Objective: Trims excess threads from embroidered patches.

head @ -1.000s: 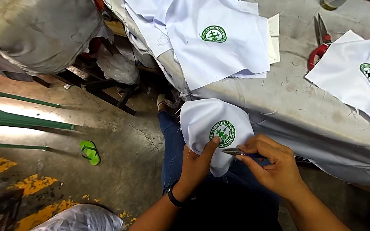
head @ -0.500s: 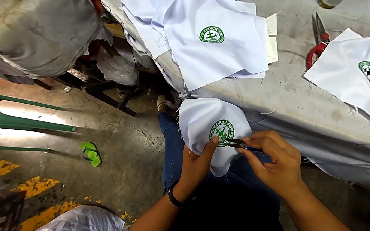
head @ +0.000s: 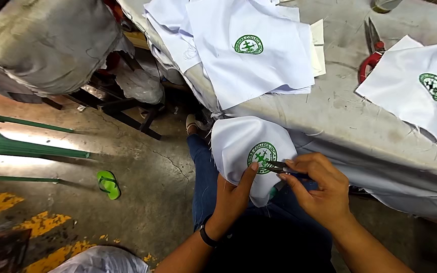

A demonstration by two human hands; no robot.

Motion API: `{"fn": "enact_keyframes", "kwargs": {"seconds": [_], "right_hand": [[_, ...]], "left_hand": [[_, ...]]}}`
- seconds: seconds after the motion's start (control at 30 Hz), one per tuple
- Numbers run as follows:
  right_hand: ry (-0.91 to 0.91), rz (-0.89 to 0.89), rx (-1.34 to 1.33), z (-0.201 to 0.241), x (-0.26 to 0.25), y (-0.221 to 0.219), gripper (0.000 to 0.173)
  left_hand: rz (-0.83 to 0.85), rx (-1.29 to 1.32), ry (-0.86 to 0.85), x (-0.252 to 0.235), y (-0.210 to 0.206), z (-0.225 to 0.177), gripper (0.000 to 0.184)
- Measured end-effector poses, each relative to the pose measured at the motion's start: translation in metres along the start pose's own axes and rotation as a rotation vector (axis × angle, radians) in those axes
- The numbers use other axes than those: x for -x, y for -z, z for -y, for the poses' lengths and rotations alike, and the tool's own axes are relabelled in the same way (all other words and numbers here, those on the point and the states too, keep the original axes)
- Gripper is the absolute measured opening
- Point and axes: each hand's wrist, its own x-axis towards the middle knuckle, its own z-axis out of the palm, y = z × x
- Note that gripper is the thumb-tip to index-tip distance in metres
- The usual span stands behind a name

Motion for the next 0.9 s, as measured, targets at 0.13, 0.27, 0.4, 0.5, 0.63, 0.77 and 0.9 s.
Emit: {"fn": "enact_keyframes", "kwargs": {"seconds": [0.13, 0.27, 0.4, 0.5, 0.63, 0.77, 0.9], "right_hand": [[-0.023, -0.025, -0.033, -0.0010, -0.0002, -0.0013, 0.021], [-0.067, -0.052, -0.134, 0.0000, 0.0002, -0.0046, 0.018], [-0.031, -0.044, -0.112, -0.0002, 0.0010, -0.0037, 0.017], [-0.001, -0.029, -0.074, 0.0000, 0.0012, -0.0029, 0.018], [0.015, -0.024, -0.039, -0.0004, 0.0010, -0.0032, 0.020], [0.025, 0.020, 0.008, 0.0025, 0.0023, -0.0009, 0.020], [-0.040, 0.045, -0.078, 0.0074, 0.0028, 0.0051, 0.021]], "left_hand": [[-0.009, 0.042, 0.015, -0.0005, 0.0004, 0.0002, 0.025], [-0.019, 0.103, 0.037, -0.0015, 0.0011, 0.0009, 0.028], [0.016, 0.065, 0.001, -0.0018, 0.0054, 0.0020, 0.026], [0.012, 0.056, -0.018, -0.0012, 0.0058, 0.0042, 0.026], [0.002, 0.072, 0.001, 0.0001, 0.0045, 0.0066, 0.026], [-0.019, 0.078, 0.003, 0.0004, 0.0028, 0.0078, 0.026], [-0.049, 0.080, -0.007, -0.0013, 0.0018, 0.0044, 0.027]]}}
